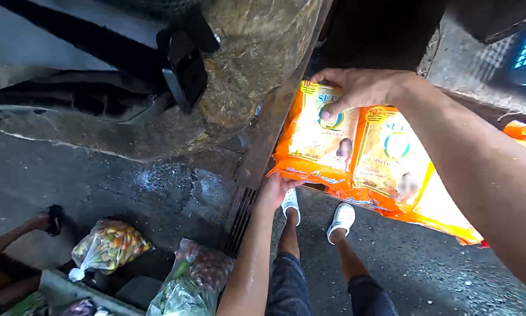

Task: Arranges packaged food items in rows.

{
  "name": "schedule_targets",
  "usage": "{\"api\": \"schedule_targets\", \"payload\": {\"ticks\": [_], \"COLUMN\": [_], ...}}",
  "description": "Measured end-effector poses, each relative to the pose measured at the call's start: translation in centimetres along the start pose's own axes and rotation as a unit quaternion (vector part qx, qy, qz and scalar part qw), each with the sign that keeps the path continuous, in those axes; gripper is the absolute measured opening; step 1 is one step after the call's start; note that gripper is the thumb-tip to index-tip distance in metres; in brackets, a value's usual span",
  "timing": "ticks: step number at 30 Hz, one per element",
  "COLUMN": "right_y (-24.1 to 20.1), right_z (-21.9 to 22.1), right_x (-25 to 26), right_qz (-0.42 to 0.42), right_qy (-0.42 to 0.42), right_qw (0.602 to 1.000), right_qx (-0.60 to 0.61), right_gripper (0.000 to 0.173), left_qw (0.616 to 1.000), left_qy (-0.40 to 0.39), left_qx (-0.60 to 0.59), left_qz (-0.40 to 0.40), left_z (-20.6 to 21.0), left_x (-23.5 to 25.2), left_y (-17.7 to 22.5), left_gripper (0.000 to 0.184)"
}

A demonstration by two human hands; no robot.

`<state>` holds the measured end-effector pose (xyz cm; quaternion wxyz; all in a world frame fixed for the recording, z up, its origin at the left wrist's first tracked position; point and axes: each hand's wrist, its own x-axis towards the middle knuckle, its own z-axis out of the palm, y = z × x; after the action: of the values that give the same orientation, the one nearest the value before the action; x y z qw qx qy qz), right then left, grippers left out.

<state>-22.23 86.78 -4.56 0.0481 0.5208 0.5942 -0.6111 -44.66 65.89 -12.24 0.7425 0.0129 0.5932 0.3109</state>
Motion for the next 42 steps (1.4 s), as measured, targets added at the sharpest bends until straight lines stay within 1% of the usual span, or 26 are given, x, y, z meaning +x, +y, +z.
{"api": "schedule_targets", "payload": {"ticks": [2, 3, 5, 7, 9, 11, 15, 17, 18, 19, 21, 24, 26, 27, 28, 29, 30, 31, 33, 35, 36, 37, 38, 39, 40, 42], "right_y": [-0.2, -0.2, 0.1, 0.7, 0.8, 0.3, 1.1, 1.8, 1.9, 1.9, 2.0, 2.0, 1.9, 1.7, 1.6, 1.5, 1.5, 1.6, 1.6, 2.0, 2.1, 2.1, 1.9, 1.7, 1.5, 1.4], "right_z": [-0.2, -0.3, 0.0, 0.7, 1.0, 0.6, 0.3, 0.3, 0.4, 0.4, 0.5, 0.8, 0.9, 0.9, 0.8, 0.6, 0.6, 0.7, 0.9, 0.8, 0.8, 0.8, 0.7, 0.6, 0.5, 0.7], "right_x": [-0.8, -1.3, -1.8, -1.6, -1.5, -1.3, -0.8, -0.7, -0.8, -1.0, -1.4, -1.5, -1.6, -1.7, -1.7, -1.7, -1.7, -1.7, -1.9, -1.9, -1.8, -1.8, -1.9, -1.9, -2.0, -1.8], "right_qz": [-0.010, -0.024, -0.039, -0.021, 0.002, 0.009, 0.000, -0.010, -0.011, -0.014, -0.019, -0.014, -0.012, -0.010, -0.006, -0.004, -0.003, -0.003, -0.014, -0.032, -0.042, -0.051, -0.058, -0.063, -0.062, -0.047], "right_qy": [-0.005, -0.009, -0.021, -0.009, 0.002, -0.001, 0.005, 0.016, 0.025, 0.037, 0.066, 0.093, 0.102, 0.101, 0.099, 0.096, 0.094, 0.093, 0.096, 0.120, 0.139, 0.157, 0.174, 0.185, 0.188, 0.182], "right_qw": [0.999, 0.998, 0.996, 0.997, 0.999, 1.000, 1.000, 0.999, 0.998, 0.997, 0.995, 0.993, 0.992, 0.992, 0.993, 0.994, 0.995, 0.996, 0.995, 0.991, 0.988, 0.985, 0.982, 0.979, 0.979, 0.980], "right_qx": [0.036, 0.054, 0.075, 0.072, 0.054, 0.028, 0.027, 0.048, 0.058, 0.063, 0.071, 0.076, 0.073, 0.068, 0.059, 0.045, 0.028, 0.008, -0.034, -0.056, -0.058, -0.054, -0.052, -0.051, -0.052, -0.064], "right_gripper": [0.070, 0.069, 0.066, 0.062, 0.062, 0.061, 0.061, 0.057, 0.052, 0.045, 0.029, 0.021, 0.019, 0.019, 0.019, 0.020, 0.021, 0.022, 0.030, 0.042, 0.048, 0.052, 0.054, 0.055, 0.056, 0.057], "left_qw": [0.998, 0.996, 0.992, 0.973, 0.948, 0.935, 0.913, 0.910, 0.917, 0.923, 0.928, 0.895, 0.917, 0.915, 0.899, 0.879, 0.874, 0.879, 0.890, 0.863, 0.866, 0.893, 0.931, 0.961, 0.976, 0.973], "left_qy": [0.025, 0.035, 0.062, 0.105, 0.110, 0.095, 0.067, 0.097, 0.117, 0.125, 0.119, 0.167, 0.199, 0.219, 0.238, 0.225, 0.180, 0.144, 0.090, 0.039, 0.038, 0.046, 0.046, 0.052, 0.044, -0.036], "left_qx": [-0.011, -0.002, 0.046, 0.179, 0.280, 0.303, 0.348, 0.352, 0.348, 0.347, 0.343, 0.371, 0.292, 0.266, 0.249, 0.233, 0.216, 0.207, 0.257, 0.374, 0.396, 0.379, 0.316, 0.221, 0.125, -0.002], "left_qz": [0.057, 0.080, 0.104, 0.097, 0.106, 0.155, 0.203, 0.196, 0.159, 0.109, 0.082, 0.182, 0.185, 0.209, 0.270, 0.350, 0.396, 0.405, 0.365, 0.336, 0.303, 0.236, 0.177, 0.155, 0.174, 0.230], "left_z": [0.7, 0.6, 0.0, -0.8, -2.0, -3.1, -4.0, -3.3, -2.2, -0.8, -0.2, -1.6, -0.1, 0.8, 1.6, 1.7, 1.4, 1.0, -0.2, -2.4, -3.3, -3.7, -3.2, -2.4, -1.8, -1.7], "left_x": [-0.2, -0.5, -1.0, -0.8, 0.4, 1.9, 4.5, 4.9, 4.2, 3.0, 1.1, 1.8, 1.9, 2.2, 3.0, 4.0, 4.6, 4.7, 5.0, 6.7, 6.5, 5.1, 3.4, 1.8, 0.7, 0.1], "left_y": [0.3, 0.6, 1.0, 1.4, 1.7, 2.0, 1.8, 1.9, 2.8, 4.1, 5.0, 3.1, 4.0, 4.5, 5.0, 5.4, 5.7, 5.7, 5.7, 5.1, 4.4, 4.1, 4.2, 4.2, 3.9, 3.1], "left_gripper": [0.028, 0.027, 0.028, 0.032, 0.034, 0.033, 0.041, 0.037, 0.034, 0.031, 0.031, 0.032, 0.035, 0.036, 0.036, 0.036, 0.039, 0.040, 0.039, 0.042, 0.043, 0.042, 0.041, 0.036, 0.032, 0.034]}}
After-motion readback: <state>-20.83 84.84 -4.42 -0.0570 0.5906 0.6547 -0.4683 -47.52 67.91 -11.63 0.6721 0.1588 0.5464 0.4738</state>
